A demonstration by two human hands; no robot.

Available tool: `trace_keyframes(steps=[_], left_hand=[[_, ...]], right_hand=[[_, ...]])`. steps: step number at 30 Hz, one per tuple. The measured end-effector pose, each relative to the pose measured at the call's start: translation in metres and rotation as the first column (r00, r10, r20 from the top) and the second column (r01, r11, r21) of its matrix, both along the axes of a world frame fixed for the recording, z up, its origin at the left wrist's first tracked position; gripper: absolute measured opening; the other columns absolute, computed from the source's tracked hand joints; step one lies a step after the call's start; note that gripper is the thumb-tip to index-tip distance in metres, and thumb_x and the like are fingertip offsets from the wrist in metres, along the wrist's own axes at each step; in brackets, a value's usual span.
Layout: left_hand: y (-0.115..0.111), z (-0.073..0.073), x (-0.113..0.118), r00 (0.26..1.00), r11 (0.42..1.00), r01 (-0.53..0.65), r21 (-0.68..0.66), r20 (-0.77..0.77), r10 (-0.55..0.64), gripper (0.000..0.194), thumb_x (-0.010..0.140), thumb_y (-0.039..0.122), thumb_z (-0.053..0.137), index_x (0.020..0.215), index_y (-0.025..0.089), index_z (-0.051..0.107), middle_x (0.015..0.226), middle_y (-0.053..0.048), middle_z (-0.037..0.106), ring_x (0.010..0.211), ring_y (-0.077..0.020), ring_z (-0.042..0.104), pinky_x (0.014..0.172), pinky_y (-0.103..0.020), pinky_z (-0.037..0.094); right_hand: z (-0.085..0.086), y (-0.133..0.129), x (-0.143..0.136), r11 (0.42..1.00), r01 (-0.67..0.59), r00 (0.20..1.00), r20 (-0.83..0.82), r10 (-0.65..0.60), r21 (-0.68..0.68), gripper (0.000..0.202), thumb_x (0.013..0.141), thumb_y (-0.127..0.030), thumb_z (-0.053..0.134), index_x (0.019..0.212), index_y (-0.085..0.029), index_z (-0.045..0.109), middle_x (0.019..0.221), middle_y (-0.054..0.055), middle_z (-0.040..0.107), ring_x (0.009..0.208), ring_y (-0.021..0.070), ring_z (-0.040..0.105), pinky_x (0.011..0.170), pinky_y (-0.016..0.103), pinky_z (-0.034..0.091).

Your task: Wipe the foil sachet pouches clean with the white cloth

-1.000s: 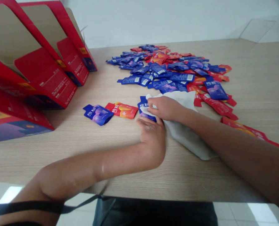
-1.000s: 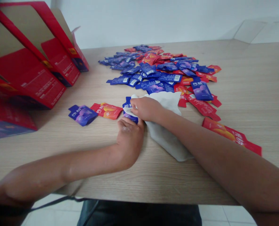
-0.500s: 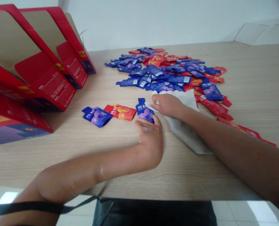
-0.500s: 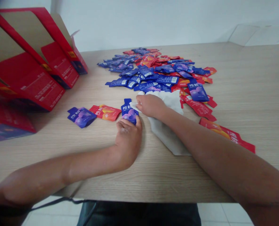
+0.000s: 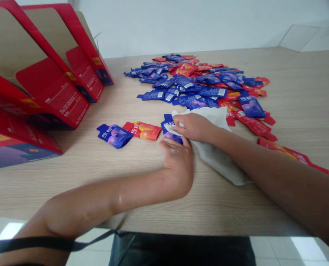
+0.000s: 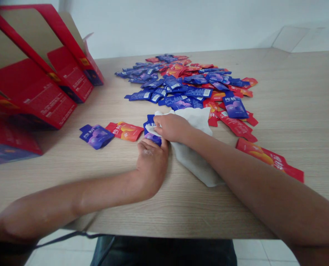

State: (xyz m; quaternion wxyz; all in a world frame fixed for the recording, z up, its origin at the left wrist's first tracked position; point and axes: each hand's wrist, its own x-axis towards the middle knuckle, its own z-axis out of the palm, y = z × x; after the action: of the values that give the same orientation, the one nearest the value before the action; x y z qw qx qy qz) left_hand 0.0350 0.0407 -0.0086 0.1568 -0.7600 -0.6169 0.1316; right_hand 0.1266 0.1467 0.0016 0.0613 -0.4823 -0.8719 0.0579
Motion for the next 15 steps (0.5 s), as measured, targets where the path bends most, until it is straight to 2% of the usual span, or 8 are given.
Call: trace_keyframes(steps=[6, 12, 15], left_hand=[[0.0, -0.001, 0.001, 1.0, 1.0, -0.022, 0.007, 0.019, 0.022, 0.052, 0.092, 0.001, 0.026, 0.142, 0.006, 0.042, 0.121, -0.035, 0.062, 0.11, -0.0344, 0.066, 0.089, -0.048, 0.049], [0.001, -0.003, 0.0, 0.995, 1.0, -0.019, -0.014, 0.102, 0.021, 0.052, 0.093, 0.003, 0.033, 0.144, 0.008, 0.04, 0.124, -0.034, 0.061, 0.114, -0.0345, 0.064, 0.09, -0.05, 0.05], [0.001, -0.002, 0.0, 0.99, 1.0, -0.023, -0.015, 0.136, 0.025, 0.052, 0.092, 0.003, 0.033, 0.143, 0.007, 0.04, 0.123, -0.034, 0.062, 0.112, -0.0338, 0.065, 0.089, -0.05, 0.05]], right_hand=[[-0.003, 0.001, 0.001, 0.999, 0.017, 0.999, 0.033, -0.018, 0.043, 0.024, 0.091, -0.038, 0.046, 0.093, -0.02, 0.061, 0.088, 0.008, 0.07, 0.075, 0.0194, 0.06, 0.057, 0.028, 0.026], [-0.002, 0.007, 0.009, 0.986, 0.14, 0.985, 0.085, -0.148, 0.09, 0.026, 0.091, -0.037, 0.046, 0.098, -0.019, 0.063, 0.092, 0.011, 0.071, 0.078, 0.022, 0.062, 0.055, 0.029, 0.024], [0.003, 0.003, 0.009, 0.979, 0.155, 0.986, 0.046, -0.162, 0.132, 0.027, 0.092, -0.038, 0.045, 0.1, -0.019, 0.063, 0.092, 0.011, 0.071, 0.079, 0.0221, 0.062, 0.057, 0.029, 0.025]])
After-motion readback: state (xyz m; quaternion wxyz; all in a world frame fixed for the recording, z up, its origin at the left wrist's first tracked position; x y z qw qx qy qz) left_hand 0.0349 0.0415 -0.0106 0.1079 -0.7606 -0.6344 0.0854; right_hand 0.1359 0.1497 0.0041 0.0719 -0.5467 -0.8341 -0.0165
